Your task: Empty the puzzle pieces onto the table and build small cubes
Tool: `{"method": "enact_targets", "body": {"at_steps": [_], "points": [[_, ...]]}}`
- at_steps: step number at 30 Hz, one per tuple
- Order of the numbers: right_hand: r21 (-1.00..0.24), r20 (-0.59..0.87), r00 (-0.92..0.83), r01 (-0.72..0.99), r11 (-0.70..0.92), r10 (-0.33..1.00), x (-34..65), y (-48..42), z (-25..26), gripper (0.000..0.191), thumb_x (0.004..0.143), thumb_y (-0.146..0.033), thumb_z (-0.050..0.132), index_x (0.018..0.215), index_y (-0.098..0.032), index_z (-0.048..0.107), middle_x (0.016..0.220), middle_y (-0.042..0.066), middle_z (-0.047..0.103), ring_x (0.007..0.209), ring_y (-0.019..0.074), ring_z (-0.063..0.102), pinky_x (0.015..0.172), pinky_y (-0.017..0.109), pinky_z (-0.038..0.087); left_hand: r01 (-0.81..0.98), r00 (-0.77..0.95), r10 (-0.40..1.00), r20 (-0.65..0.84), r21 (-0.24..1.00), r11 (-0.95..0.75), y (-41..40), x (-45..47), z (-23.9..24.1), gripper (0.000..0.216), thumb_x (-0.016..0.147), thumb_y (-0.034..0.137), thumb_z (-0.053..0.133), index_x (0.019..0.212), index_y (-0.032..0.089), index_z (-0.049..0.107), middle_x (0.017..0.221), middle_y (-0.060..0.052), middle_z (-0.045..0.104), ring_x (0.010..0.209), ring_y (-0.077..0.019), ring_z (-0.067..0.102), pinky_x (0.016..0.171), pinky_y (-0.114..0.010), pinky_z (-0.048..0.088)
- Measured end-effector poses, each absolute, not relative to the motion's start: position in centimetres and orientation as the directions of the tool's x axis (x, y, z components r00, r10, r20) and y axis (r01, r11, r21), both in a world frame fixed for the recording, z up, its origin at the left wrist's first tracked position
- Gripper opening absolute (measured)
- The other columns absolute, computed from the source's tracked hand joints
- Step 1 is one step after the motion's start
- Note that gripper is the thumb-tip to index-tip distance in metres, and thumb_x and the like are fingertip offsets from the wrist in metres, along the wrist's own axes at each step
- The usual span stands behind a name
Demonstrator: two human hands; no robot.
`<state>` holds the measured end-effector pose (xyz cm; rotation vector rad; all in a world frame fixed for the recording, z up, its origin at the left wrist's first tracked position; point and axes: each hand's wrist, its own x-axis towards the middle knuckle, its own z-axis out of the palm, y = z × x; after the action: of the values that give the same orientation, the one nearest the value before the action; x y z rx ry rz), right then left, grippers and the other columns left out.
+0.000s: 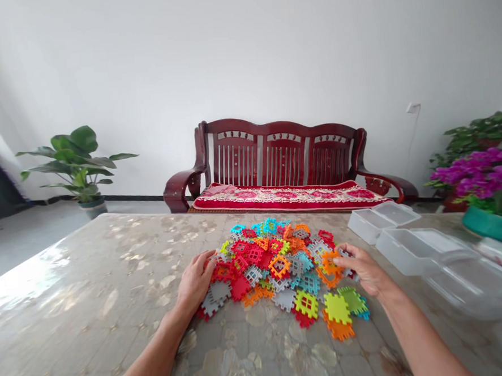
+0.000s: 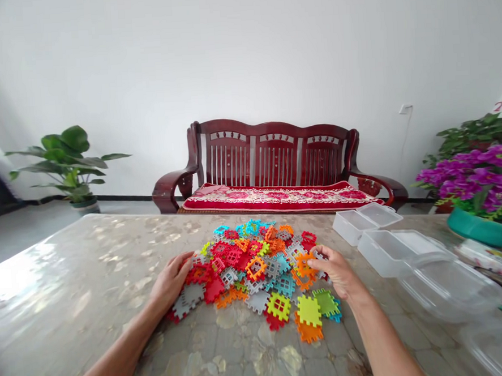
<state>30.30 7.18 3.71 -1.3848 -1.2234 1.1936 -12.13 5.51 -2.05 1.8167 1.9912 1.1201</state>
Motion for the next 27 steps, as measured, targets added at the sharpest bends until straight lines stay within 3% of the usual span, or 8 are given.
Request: {"method": "enact_targets", "body": {"at_steps": [9, 17, 22, 27], "points": [[-0.988, -0.043, -0.087, 0.154, -0.029, 0.995, 24.2, 9.2, 5.9, 0.037, 0.050, -0.034, 0.073, 0.082, -0.021, 0.057, 0.068, -0.003, 0.061, 0.061, 0.0156, 0.058, 0.054, 0.026, 0.044, 0.671, -0.240, 0.888, 0.392, 0.728, -0.140, 5.4, -11.9, -2.0, 0.044, 0.084, 0.043, 0.043, 0.115, 0.018, 0.064, 0.121, -0.009, 0.061, 0.116, -0.0228, 0.056, 0.104, -0.037, 0.041], [-0.960, 0.204, -0.200, 0.149, 0.236, 0.958, 19.9, 12.5, 5.8, 0.037, 0.062, -0.040, 0.070, 0.091, -0.019, 0.060, 0.091, 0.002, 0.065, 0.086, 0.0179, 0.060, 0.080, 0.030, 0.047, 0.650, -0.228, 0.895, 0.383, 0.744, -0.153, 5.5, -11.9, -2.2, 0.044, 0.085, 0.043, 0.044, 0.115, 0.018, 0.063, 0.123, -0.009, 0.059, 0.116, -0.0219, 0.056, 0.102, -0.036, 0.043], [-0.946, 0.251, 0.026, 0.219, 0.240, 0.968, 23.8, 15.5, 4.0, 0.044, 0.069, -0.049, 0.065, 0.103, -0.020, 0.061, 0.109, 0.007, 0.066, 0.104, 0.0224, 0.060, 0.091, 0.034, 0.045, 0.672, -0.222, 0.899, 0.379, 0.727, -0.140, 5.5, -12.0, -2.2, 0.044, 0.084, 0.042, 0.043, 0.115, 0.018, 0.063, 0.122, -0.009, 0.059, 0.117, -0.0226, 0.055, 0.106, -0.038, 0.040], [-0.889, 0.096, 0.232, 0.457, -0.021, 0.968, 31.4, 18.2, 1.0, 0.059, 0.063, -0.047, 0.069, 0.116, -0.022, 0.059, 0.127, 0.011, 0.060, 0.121, 0.0302, 0.052, 0.099, 0.041, 0.042, 0.689, -0.234, 0.893, 0.383, 0.713, -0.125, 5.7, -12.1, -2.3, 0.043, 0.083, 0.042, 0.044, 0.114, 0.019, 0.064, 0.121, -0.008, 0.061, 0.115, -0.0232, 0.057, 0.105, -0.039, 0.041]]}}
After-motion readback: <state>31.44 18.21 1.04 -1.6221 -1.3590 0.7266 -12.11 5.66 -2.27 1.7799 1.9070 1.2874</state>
